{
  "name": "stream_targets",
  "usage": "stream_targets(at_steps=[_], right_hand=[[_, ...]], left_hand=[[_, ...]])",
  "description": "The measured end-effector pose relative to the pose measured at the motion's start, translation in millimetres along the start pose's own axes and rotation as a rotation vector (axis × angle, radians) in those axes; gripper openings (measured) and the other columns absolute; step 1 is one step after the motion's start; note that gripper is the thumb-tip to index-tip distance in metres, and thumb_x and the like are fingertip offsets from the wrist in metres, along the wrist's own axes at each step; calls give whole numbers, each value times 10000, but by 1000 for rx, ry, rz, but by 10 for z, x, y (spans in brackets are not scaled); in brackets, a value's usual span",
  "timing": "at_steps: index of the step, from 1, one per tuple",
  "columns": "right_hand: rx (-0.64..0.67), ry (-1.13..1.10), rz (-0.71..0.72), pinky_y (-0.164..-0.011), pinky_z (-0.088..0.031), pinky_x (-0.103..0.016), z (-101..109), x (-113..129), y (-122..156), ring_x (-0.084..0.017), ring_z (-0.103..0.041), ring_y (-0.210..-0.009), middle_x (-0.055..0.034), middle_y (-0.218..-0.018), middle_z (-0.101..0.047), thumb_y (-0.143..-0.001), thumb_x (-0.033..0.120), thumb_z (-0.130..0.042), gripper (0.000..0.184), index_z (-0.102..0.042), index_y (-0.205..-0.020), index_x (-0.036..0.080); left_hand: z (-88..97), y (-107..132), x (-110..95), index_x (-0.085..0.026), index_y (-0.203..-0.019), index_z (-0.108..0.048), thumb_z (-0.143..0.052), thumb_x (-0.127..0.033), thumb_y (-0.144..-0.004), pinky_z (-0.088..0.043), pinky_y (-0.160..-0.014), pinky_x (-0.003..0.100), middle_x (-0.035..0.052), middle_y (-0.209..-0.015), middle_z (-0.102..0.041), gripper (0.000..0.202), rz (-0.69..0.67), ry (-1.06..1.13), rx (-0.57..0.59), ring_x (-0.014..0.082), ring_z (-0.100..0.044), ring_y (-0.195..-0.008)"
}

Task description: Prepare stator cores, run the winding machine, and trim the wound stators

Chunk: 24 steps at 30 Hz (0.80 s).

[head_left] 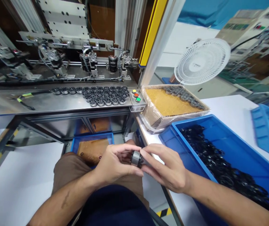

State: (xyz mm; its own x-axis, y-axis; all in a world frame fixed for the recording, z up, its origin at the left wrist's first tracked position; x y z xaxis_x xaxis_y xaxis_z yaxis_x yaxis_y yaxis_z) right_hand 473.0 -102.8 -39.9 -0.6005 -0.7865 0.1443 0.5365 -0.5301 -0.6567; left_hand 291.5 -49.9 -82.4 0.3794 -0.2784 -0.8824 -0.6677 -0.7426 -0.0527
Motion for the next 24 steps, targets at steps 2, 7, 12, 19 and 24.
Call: stream_targets(at_steps=[2,7,12,19,24], right_hand=[[-1,-11,-18,-788,-579,-374,-9,-2,14,-247,-636,-971,-174,-987,-652,-855,129,-656,361,-598,-1198,33],[-22,-158,-205,-866,-553,-403,-14,-58,28,-241,-617,-1045,-154,-1115,-639,-853,202,-699,441,-580,-1273,136],[41,-441,-517,-959,-532,-402,-56,-174,30,-239,-619,-1137,-129,-1211,-652,-836,435,-707,577,-546,-1340,205],[12,-498,-598,-734,-571,-258,-132,-144,36,-168,-701,-832,-61,-931,-735,-855,401,-698,318,-676,-1073,170],[-63,-408,-533,-732,-559,-257,-129,-78,46,-167,-691,-818,-66,-898,-726,-853,379,-701,280,-664,-1018,156]], left_hand=[[-10,14,14,-159,-1029,-734,-902,-90,-535,-592,-757,226,39,-901,-789,527,-14,-40,-13,172,-738,-815],[-33,100,50,-204,-1392,-512,-678,-211,-862,-539,-938,295,107,-1281,-660,555,-82,-203,47,216,-670,-1094],[-7,186,48,-308,-1489,-353,-528,-187,-952,-381,-1134,408,106,-1525,-432,578,-129,-302,171,258,-506,-1331],[-58,186,151,-317,-1453,-388,-577,-176,-926,-399,-1124,393,90,-1473,-504,577,-195,-372,131,254,-519,-1318],[-87,173,201,-279,-1393,-458,-501,-180,-964,-453,-1059,350,97,-1392,-582,443,-255,-441,110,236,-574,-1254]])
Point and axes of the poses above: each hand's wrist, its own y-axis away from the middle knuckle, its own z-axis out of the back of the hand, x = y × z, the point moved 1 cm from there along -y, towards the middle knuckle
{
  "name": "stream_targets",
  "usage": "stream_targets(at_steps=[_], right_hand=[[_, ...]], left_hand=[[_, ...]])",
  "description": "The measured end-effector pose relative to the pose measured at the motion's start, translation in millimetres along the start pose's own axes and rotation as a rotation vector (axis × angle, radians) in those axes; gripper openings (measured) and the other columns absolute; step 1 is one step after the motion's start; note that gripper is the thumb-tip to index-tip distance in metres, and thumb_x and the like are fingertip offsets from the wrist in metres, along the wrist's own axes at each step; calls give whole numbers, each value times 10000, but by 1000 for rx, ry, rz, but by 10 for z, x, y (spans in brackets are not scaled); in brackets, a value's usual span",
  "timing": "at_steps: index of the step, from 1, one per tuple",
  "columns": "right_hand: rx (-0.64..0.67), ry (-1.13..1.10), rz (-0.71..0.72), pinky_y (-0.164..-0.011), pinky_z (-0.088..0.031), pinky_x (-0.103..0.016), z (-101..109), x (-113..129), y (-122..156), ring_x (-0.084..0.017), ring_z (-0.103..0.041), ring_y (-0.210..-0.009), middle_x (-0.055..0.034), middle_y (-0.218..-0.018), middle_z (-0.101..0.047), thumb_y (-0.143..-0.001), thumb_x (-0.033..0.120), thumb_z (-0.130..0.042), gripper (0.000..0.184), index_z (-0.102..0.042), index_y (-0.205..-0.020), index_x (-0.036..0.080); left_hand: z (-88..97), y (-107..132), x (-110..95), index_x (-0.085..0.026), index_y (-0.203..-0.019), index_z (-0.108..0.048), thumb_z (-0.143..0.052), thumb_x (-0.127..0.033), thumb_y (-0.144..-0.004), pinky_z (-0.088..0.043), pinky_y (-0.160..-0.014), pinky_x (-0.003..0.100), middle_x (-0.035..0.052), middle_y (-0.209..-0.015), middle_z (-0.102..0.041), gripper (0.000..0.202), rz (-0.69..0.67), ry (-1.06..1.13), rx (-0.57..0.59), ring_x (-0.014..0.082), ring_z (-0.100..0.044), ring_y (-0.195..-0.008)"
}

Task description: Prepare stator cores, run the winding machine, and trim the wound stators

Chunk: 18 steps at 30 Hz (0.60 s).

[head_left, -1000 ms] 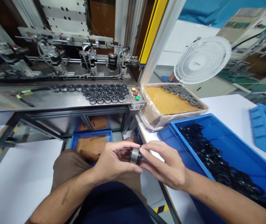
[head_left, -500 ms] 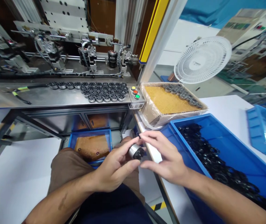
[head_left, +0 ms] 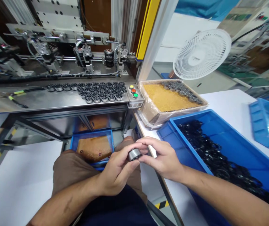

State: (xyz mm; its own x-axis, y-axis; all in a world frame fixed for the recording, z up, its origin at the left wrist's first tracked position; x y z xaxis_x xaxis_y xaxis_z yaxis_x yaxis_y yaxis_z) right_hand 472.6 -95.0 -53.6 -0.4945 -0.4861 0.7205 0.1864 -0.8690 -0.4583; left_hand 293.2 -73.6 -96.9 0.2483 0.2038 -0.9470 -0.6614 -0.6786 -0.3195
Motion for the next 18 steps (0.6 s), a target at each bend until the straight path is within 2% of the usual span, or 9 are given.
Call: stream_targets(at_steps=[4,8,13,15,16,18], right_hand=[[10,-20,53,-707,-563,-258,26,43,10,-164,-689,-795,-61,-886,-722,-860,389,-691,266,-664,-998,164],[45,23,97,-755,-585,-276,49,124,4,-203,-713,-877,-92,-983,-737,-817,487,-711,445,-644,-1119,167],[70,95,182,-672,-585,-208,16,141,12,-157,-723,-765,-48,-870,-750,-926,411,-593,248,-671,-1023,196],[47,167,248,-678,-598,-215,-1,84,23,-165,-730,-770,-66,-902,-756,-930,411,-586,280,-661,-1070,181],[32,216,284,-690,-606,-226,-6,42,27,-175,-735,-782,-80,-929,-758,-928,407,-590,307,-650,-1112,169],[2,326,362,-715,-619,-254,-9,-52,31,-198,-744,-812,-108,-970,-758,-928,380,-596,351,-624,-1182,140]], left_hand=[[30,5,-82,-279,-1396,-456,-498,-195,-965,-458,-1039,332,94,-1360,-605,441,-47,-33,27,225,-597,-1216],[9,38,-203,-265,-1364,-498,-475,-257,-979,-483,-993,342,110,-1322,-625,386,-1,52,41,237,-621,-1169],[-79,108,-262,-223,-1339,-514,-472,-298,-975,-492,-962,353,128,-1267,-645,373,-18,4,9,231,-646,-1088],[25,92,-283,-212,-1338,-521,-470,-293,-974,-491,-967,339,122,-1246,-651,377,-28,-128,-12,221,-642,-1095],[146,63,-296,-207,-1330,-535,-479,-290,-968,-484,-980,334,118,-1236,-651,376,-35,-265,-51,219,-633,-1112],[539,-41,-328,-188,-1286,-583,-518,-281,-943,-460,-1021,346,122,-1230,-635,362,-39,-640,-214,226,-603,-1153]])
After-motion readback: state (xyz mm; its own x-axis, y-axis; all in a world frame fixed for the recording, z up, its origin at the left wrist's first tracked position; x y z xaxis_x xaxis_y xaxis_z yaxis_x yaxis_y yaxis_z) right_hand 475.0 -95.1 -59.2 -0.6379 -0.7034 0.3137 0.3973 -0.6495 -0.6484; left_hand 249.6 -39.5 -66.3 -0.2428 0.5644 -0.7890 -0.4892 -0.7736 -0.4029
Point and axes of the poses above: each hand's wrist, its own y-axis away from the middle knuckle, its own z-axis out of the back of the hand, x = y × z, the point moved 1 cm from there along -y, towards the middle knuckle
